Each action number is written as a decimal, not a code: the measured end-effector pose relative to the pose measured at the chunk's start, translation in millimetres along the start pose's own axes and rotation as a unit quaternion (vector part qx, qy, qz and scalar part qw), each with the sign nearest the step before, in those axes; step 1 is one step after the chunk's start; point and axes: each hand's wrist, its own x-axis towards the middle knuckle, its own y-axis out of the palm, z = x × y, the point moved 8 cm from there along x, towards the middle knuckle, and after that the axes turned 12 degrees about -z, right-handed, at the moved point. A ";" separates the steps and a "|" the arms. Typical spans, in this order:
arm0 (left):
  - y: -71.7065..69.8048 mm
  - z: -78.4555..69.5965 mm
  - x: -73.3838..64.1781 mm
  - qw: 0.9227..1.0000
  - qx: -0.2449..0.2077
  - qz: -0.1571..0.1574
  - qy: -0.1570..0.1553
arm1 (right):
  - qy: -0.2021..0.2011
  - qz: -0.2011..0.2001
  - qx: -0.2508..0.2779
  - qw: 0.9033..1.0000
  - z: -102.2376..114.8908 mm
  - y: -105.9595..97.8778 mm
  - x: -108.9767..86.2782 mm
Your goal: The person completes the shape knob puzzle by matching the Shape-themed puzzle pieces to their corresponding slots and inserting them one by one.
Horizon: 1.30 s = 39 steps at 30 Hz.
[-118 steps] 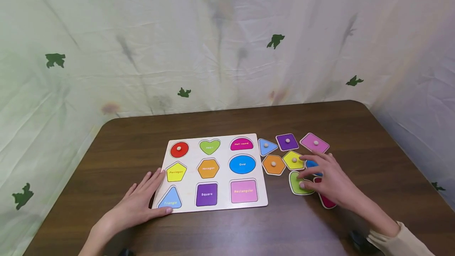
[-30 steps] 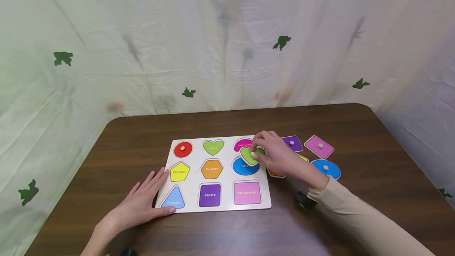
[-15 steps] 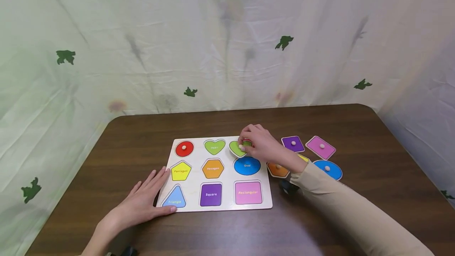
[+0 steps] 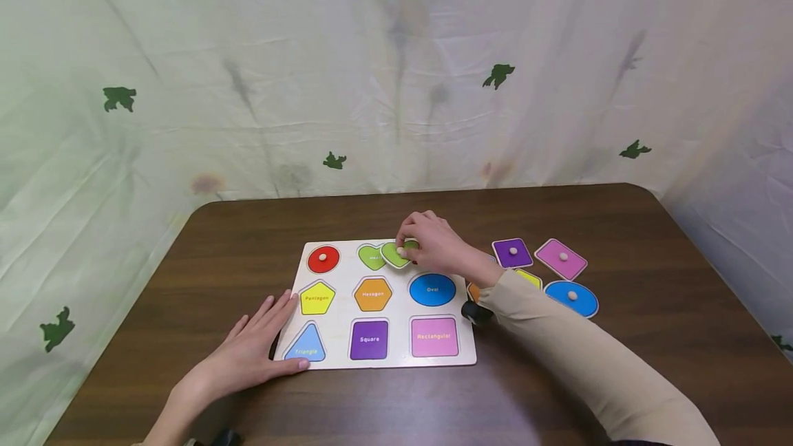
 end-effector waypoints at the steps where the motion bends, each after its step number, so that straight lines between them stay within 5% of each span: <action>1: 0.0 -0.1 0.0 1.000 0.000 0.000 0.001 | -0.002 0.001 0.000 1.000 0.9 1.6 2.1; 18: -1.1 -1.7 -0.3 1.000 0.000 -0.004 0.008 | -0.009 0.033 -0.018 0.999 8.9 32.3 31.7; 39: -3.0 -2.9 -1.5 1.000 -0.008 -0.007 0.007 | -0.014 0.046 -0.056 0.997 13.8 43.9 36.6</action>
